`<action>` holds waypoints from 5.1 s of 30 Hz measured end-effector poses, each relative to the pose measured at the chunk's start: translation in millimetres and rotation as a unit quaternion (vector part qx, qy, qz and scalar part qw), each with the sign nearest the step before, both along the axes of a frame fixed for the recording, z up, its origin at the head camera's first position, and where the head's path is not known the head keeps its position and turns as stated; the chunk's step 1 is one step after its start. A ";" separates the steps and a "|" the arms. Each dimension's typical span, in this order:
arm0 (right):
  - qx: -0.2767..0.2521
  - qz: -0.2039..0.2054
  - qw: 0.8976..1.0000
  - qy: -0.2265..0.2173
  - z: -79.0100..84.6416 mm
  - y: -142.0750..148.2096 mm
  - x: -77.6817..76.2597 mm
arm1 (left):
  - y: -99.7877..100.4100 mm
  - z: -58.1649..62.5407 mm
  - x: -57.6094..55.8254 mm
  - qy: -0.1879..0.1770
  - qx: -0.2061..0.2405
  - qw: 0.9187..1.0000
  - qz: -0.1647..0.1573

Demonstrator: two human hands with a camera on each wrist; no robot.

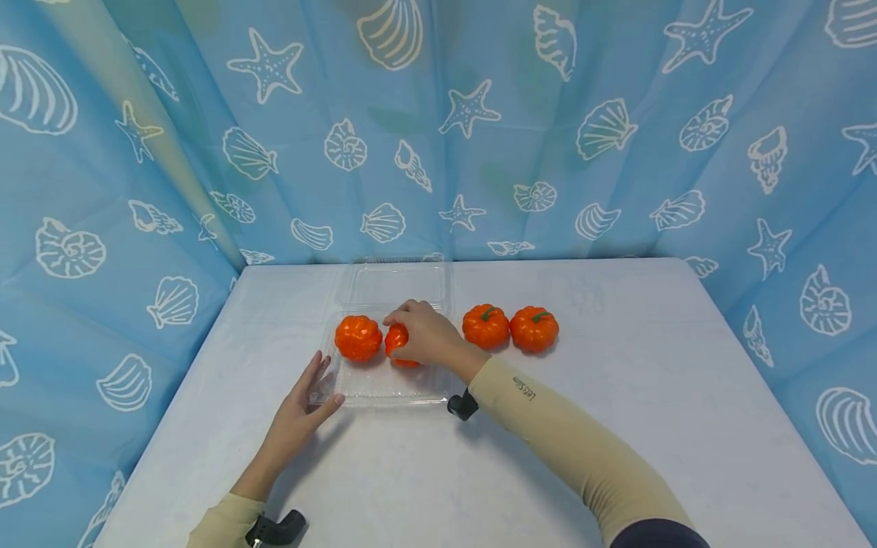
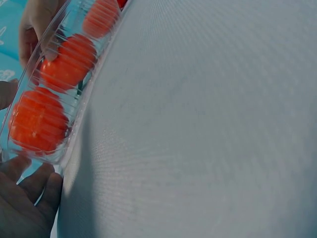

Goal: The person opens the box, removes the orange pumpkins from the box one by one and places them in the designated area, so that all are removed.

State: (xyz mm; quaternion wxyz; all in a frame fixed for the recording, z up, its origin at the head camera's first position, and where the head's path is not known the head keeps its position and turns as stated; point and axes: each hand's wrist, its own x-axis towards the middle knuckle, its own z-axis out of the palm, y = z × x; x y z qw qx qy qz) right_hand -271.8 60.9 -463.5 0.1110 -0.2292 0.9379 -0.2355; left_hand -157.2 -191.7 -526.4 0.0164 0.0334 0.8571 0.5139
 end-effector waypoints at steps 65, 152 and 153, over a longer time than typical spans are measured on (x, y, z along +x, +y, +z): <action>-0.059 0.065 0.996 0.017 -7.7 36.6 23.3 | 2.3 1.6 0.3 0.003 -0.002 1.000 -0.001; -0.244 -0.009 0.965 0.090 -19.3 84.6 39.0 | 0.0 -2.1 -0.5 0.001 -0.009 1.000 -0.002; -0.250 -0.009 0.964 0.089 -18.9 86.2 39.7 | 0.0 -2.2 -0.6 0.001 -0.009 1.000 -0.002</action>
